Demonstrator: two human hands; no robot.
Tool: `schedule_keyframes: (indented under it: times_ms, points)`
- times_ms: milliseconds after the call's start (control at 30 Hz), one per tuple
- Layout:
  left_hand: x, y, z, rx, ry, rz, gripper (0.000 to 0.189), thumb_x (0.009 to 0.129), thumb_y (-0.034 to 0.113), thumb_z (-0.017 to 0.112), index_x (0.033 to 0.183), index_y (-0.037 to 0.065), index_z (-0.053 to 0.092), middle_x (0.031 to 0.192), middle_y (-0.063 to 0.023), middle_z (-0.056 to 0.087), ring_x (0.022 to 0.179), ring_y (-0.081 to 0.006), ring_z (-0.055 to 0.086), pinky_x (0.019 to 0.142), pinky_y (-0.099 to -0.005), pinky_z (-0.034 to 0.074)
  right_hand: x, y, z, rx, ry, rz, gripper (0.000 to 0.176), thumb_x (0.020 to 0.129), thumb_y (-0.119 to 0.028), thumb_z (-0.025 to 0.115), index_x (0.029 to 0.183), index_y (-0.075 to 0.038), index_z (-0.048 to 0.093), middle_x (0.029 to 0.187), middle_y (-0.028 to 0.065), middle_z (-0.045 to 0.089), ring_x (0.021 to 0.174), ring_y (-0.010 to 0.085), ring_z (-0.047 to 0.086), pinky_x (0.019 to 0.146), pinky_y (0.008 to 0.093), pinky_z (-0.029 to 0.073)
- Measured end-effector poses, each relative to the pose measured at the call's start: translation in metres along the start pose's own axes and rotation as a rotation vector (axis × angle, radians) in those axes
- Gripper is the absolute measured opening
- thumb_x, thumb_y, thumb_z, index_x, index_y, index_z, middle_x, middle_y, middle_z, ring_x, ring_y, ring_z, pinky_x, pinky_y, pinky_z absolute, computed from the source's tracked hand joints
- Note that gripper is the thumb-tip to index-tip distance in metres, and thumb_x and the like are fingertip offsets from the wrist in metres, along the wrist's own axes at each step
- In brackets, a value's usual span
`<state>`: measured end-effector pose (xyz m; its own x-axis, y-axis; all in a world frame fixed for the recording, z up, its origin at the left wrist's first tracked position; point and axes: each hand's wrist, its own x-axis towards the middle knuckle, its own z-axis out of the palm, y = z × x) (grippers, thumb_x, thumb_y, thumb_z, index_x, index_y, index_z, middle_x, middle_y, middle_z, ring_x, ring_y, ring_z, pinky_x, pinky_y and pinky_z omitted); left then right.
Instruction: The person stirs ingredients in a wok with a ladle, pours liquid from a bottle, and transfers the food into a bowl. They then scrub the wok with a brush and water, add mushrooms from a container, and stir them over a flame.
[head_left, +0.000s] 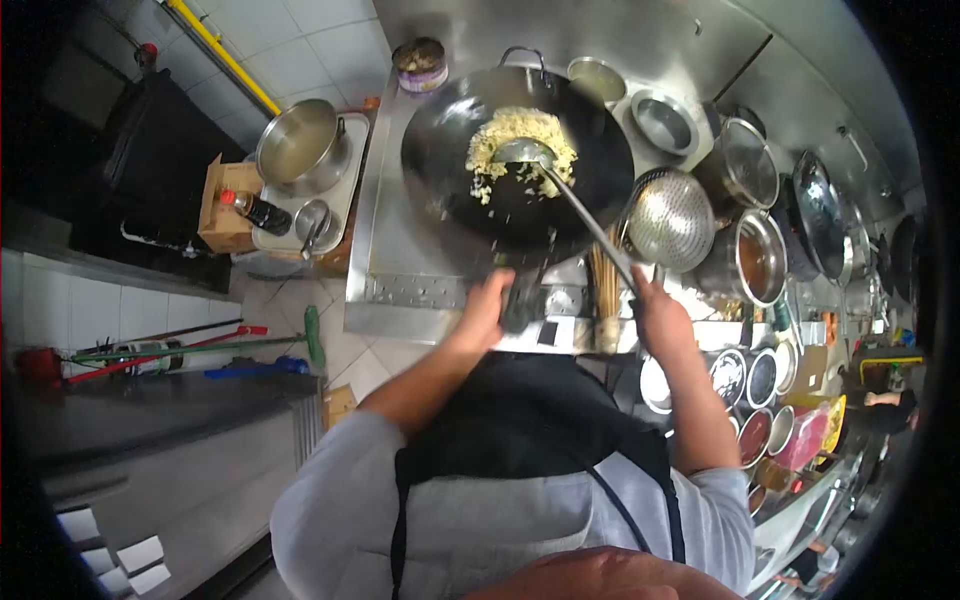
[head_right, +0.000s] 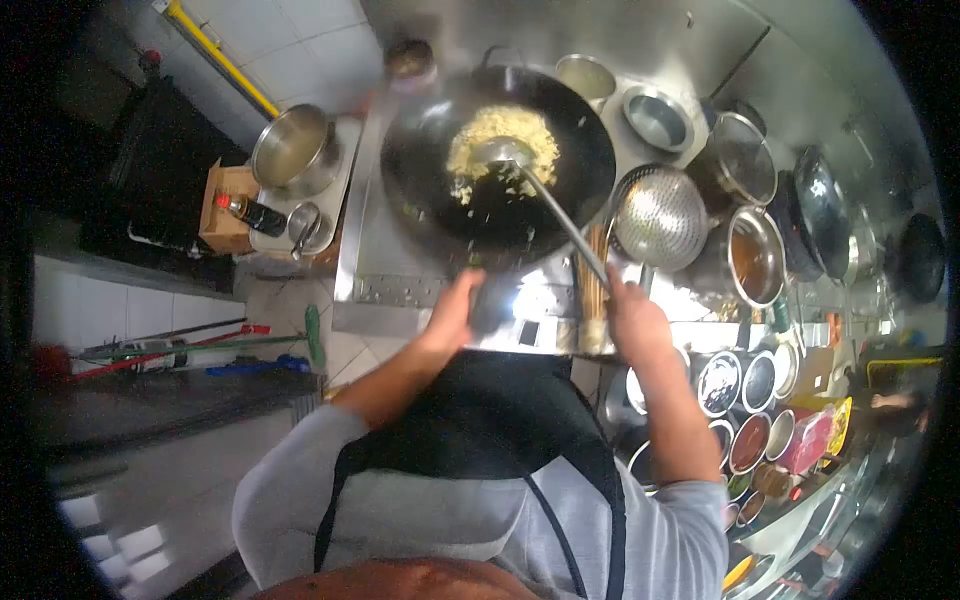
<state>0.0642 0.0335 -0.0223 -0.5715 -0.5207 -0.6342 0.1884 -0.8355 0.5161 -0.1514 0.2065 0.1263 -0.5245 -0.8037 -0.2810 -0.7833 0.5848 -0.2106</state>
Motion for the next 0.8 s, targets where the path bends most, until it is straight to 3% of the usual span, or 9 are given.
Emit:
schedule_keyframes:
  times_ms: [100, 133, 167, 233, 300, 400, 467, 633, 800]
  points:
    - [-0.03, -0.017, -0.009, 0.008, 0.002, 0.103, 0.033, 0.096, 0.024, 0.053, 0.11, -0.004, 0.06, 0.097, -0.0181, 0.069, 0.088, -0.0278, 0.071, 0.079, -0.0425, 0.059, -0.011, -0.003, 0.008, 0.277, 0.196, -0.101, 0.056, 0.092, -0.013, 0.063, 0.145, -0.011, 0.047, 0.094, 0.0206, 0.068, 0.08, 0.0343, 0.068, 0.074, 0.0441, 0.054]
    - [-0.024, -0.015, -0.015, 0.013, 0.027, 0.024, 0.032, 0.096, 0.023, 0.052, 0.11, -0.005, 0.06, 0.095, -0.0174, 0.069, 0.082, -0.0285, 0.071, 0.075, -0.043, 0.06, -0.015, -0.001, 0.001, 0.559, 0.1, -0.026, 0.052, 0.093, -0.01, 0.063, 0.143, -0.008, 0.05, 0.077, 0.0126, 0.065, 0.062, 0.0207, 0.066, 0.056, 0.0347, 0.052]
    - [-0.019, -0.002, -0.009, 0.008, 0.043, 0.021, 0.032, 0.096, 0.023, 0.052, 0.11, -0.005, 0.06, 0.095, -0.0174, 0.069, 0.082, -0.0285, 0.071, 0.075, -0.043, 0.06, -0.023, -0.017, -0.029, 0.89, -0.102, 0.147, 0.058, 0.095, -0.013, 0.058, 0.15, -0.008, 0.039, 0.078, 0.0141, 0.066, 0.057, 0.022, 0.064, 0.052, 0.0333, 0.051]
    - [0.002, 0.035, 0.016, -0.012, 0.023, -0.061, 0.03, 0.096, 0.02, 0.053, 0.108, -0.006, 0.06, 0.092, -0.0167, 0.069, 0.075, -0.0284, 0.071, 0.069, -0.0432, 0.06, -0.017, -0.021, -0.04, 1.402, -0.107, 0.034, 0.054, 0.095, -0.019, 0.058, 0.144, 0.0, 0.045, 0.063, 0.005, 0.054, 0.04, 0.0115, 0.049, 0.037, 0.0241, 0.04]
    - [0.051, 0.043, 0.013, -0.035, -0.03, -0.028, 0.027, 0.095, 0.019, 0.054, 0.104, -0.006, 0.061, 0.089, -0.0158, 0.069, 0.071, -0.0281, 0.07, 0.064, -0.0431, 0.06, 0.006, -0.023, -0.054, 1.673, -0.21, 0.105, 0.045, 0.097, -0.025, 0.055, 0.133, 0.002, 0.05, 0.061, 0.0057, 0.052, 0.033, 0.0124, 0.042, 0.03, 0.0233, 0.033]
    - [0.054, 0.054, 0.037, 0.032, 0.073, 0.021, 0.027, 0.095, 0.02, 0.055, 0.102, -0.006, 0.062, 0.088, -0.015, 0.069, 0.072, -0.0282, 0.07, 0.064, -0.0426, 0.06, 0.074, -0.013, -0.035, 1.75, -0.345, 0.102, 0.039, 0.098, -0.023, 0.054, 0.128, 0.002, 0.052, 0.062, 0.0042, 0.052, 0.035, 0.0118, 0.043, 0.032, 0.0237, 0.035]
    - [0.057, 0.054, 0.036, 0.032, 0.052, 0.002, 0.028, 0.096, 0.021, 0.056, 0.102, -0.005, 0.062, 0.088, -0.0148, 0.069, 0.073, -0.0282, 0.07, 0.065, -0.0425, 0.06, 0.108, -0.02, -0.015, 1.299, -0.446, 0.212, 0.035, 0.099, -0.02, 0.053, 0.127, 0.001, 0.053, 0.063, 0.0025, 0.052, 0.039, 0.0109, 0.045, 0.034, 0.0248, 0.036]
    - [0.046, 0.052, 0.042, -0.024, 0.079, -0.022, 0.031, 0.093, 0.027, 0.064, 0.103, -0.003, 0.064, 0.088, -0.0124, 0.069, 0.071, -0.0248, 0.069, 0.064, -0.0376, 0.059, 0.101, -0.029, -0.031, 1.369, -0.439, 0.152, 0.033, 0.098, -0.018, 0.054, 0.127, -0.001, 0.054, 0.064, 0.0013, 0.051, 0.041, 0.0122, 0.047, 0.037, 0.0264, 0.037]
    - [0.052, 0.047, 0.027, -0.146, -0.054, -0.171, 0.046, 0.095, 0.041, 0.063, 0.124, 0.006, 0.058, 0.111, -0.01, 0.068, 0.095, -0.0257, 0.068, 0.082, -0.0453, 0.056, 0.102, -0.025, -0.024, 1.112, -0.447, 0.175, 0.037, 0.098, -0.018, 0.054, 0.131, -0.002, 0.053, 0.064, 0.0015, 0.052, 0.041, 0.0118, 0.048, 0.037, 0.0256, 0.037]
